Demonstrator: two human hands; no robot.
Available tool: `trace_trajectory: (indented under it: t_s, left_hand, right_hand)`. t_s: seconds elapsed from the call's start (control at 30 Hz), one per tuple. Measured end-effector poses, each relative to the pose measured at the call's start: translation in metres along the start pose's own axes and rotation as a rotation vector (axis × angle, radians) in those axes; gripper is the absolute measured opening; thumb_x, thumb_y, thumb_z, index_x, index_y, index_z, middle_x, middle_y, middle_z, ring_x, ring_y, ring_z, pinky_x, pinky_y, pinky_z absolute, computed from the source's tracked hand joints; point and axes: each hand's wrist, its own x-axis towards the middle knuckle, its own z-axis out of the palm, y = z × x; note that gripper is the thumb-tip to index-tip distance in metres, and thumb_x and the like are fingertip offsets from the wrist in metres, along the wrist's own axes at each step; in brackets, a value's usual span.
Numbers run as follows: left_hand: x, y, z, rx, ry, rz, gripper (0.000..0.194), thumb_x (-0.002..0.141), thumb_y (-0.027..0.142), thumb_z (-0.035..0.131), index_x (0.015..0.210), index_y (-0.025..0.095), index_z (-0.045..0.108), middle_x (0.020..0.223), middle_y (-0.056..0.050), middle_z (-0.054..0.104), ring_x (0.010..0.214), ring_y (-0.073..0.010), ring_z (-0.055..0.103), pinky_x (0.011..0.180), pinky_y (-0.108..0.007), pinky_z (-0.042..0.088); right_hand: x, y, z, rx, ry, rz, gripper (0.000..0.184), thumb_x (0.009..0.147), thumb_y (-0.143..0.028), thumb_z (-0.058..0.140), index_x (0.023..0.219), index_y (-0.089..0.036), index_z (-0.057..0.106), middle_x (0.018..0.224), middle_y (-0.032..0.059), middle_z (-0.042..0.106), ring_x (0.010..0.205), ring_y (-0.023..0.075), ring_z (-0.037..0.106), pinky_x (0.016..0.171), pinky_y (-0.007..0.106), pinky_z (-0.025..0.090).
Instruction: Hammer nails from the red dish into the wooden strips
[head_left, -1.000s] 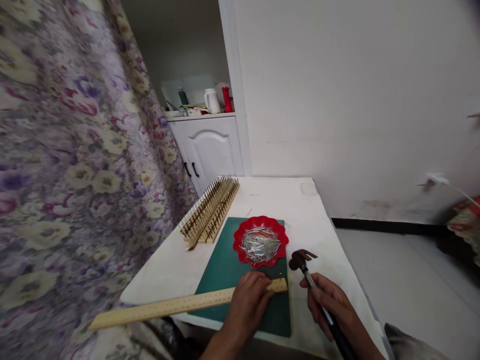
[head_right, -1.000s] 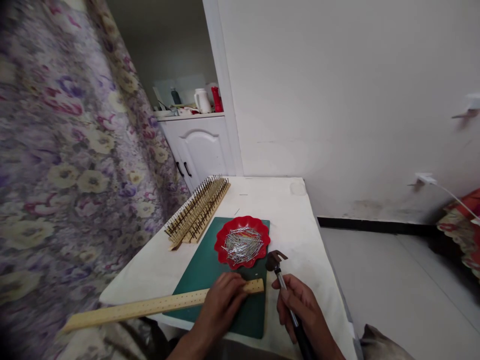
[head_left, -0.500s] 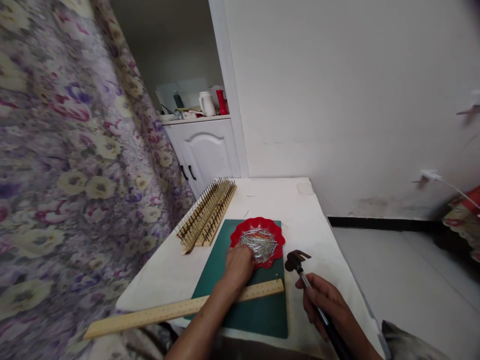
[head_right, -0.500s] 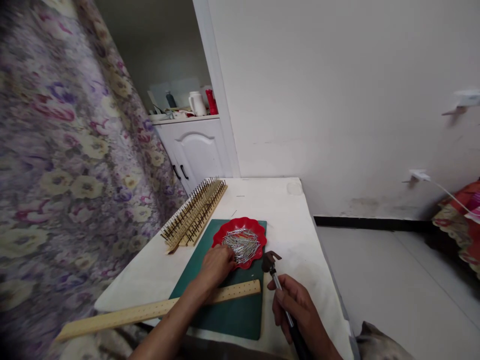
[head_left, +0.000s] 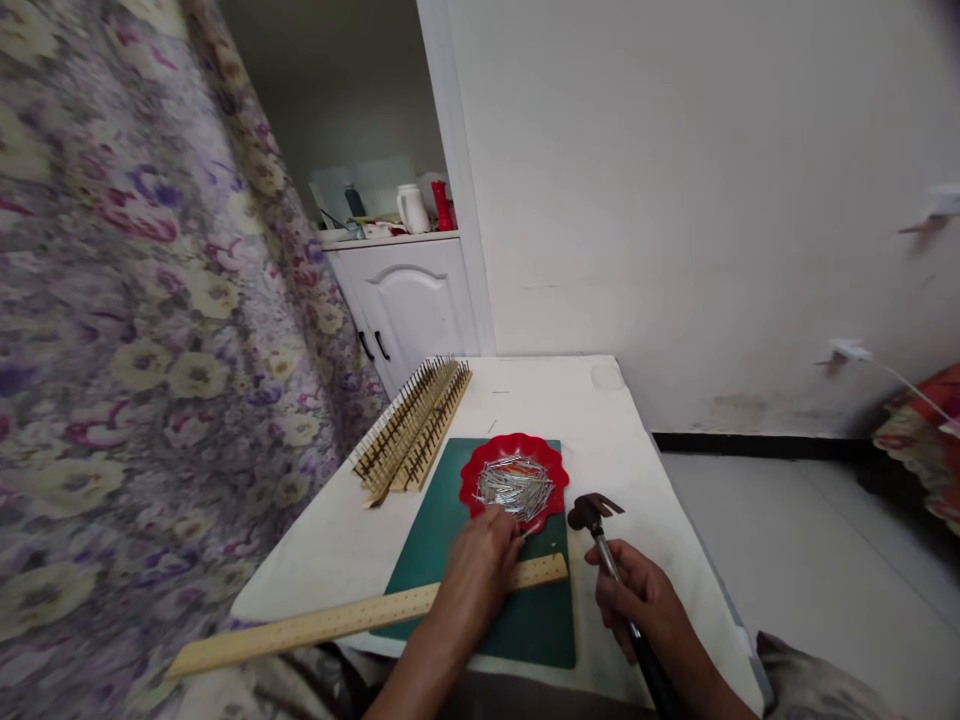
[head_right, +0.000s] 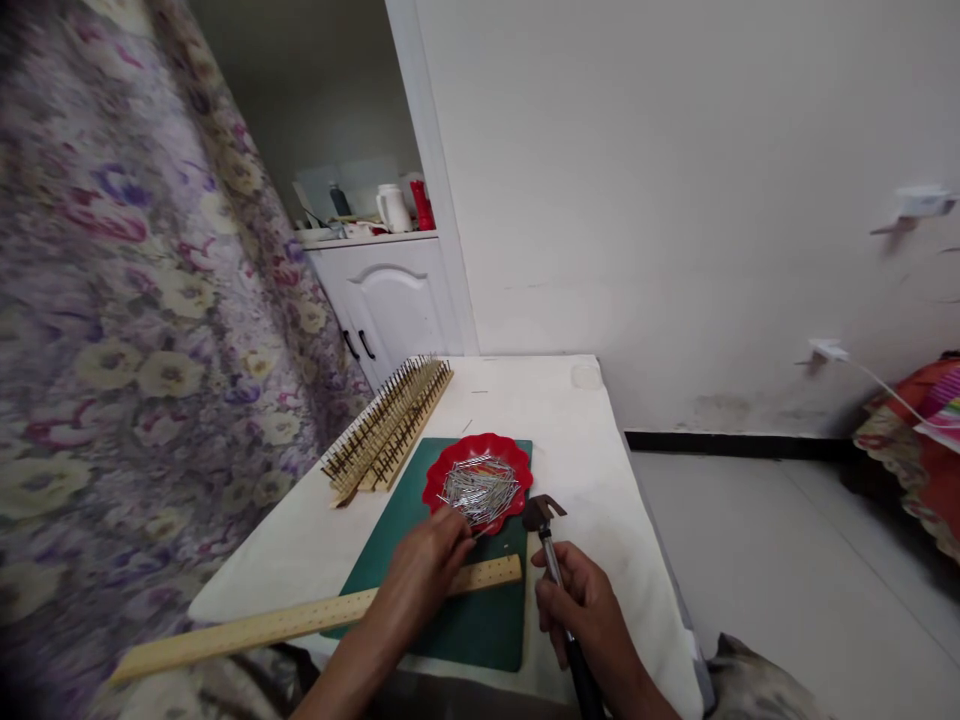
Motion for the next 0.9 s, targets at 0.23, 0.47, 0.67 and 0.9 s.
trace_trajectory:
  t_s: [0.23,0.47,0.67,0.9]
  left_hand:
    - [-0.025,0.032,0.024,-0.217,-0.130,0.086,0.014,0.089,0.021,0.042,0.081,0.020,0.054,0.078,-0.003,0.064,0.070,-0.0168,0.059,0.059,-0.024,0.033]
    - [-0.030,0.034,0.029,-0.450,-0.048,0.170,0.016,0.087,0.019,0.043,0.080,0.020,0.057,0.078,-0.002,0.061,0.071,-0.0148,0.056,0.064,-0.023,0.037]
    - [-0.027,0.037,0.042,-1.176,0.011,-0.107,0.010,0.076,0.025,0.062,0.076,0.017,0.058,0.061,0.002,0.059,0.057,-0.0119,0.056,0.057,-0.021,0.040]
    - [-0.024,0.047,0.056,-1.781,0.043,-0.346,0.025,0.058,0.023,0.078,0.074,0.013,0.062,0.058,0.001,0.063,0.048,-0.0107,0.058,0.051,-0.020,0.041]
  right_hand:
    - [0.001,0.004,0.001,-0.051,0.090,-0.040,0.038,0.075,-0.045,0.067,0.094,-0.019,0.048,0.050,-0.0085,0.056,0.026,0.0026,0.037,0.026,0.012,0.028]
    - [-0.002,-0.001,0.001,-0.032,0.095,-0.045,0.034,0.075,-0.042,0.067,0.092,-0.020,0.048,0.050,-0.0082,0.056,0.028,0.0038,0.037,0.027,0.013,0.028]
    - [-0.003,0.000,0.001,0.013,0.053,-0.050,0.032,0.075,-0.039,0.066,0.092,-0.020,0.047,0.049,-0.0092,0.055,0.027,0.0029,0.035,0.026,0.012,0.028]
    - [-0.005,0.001,0.002,0.031,0.030,-0.069,0.034,0.074,-0.042,0.067,0.092,-0.020,0.048,0.050,-0.0081,0.056,0.028,0.0041,0.036,0.025,0.012,0.029]
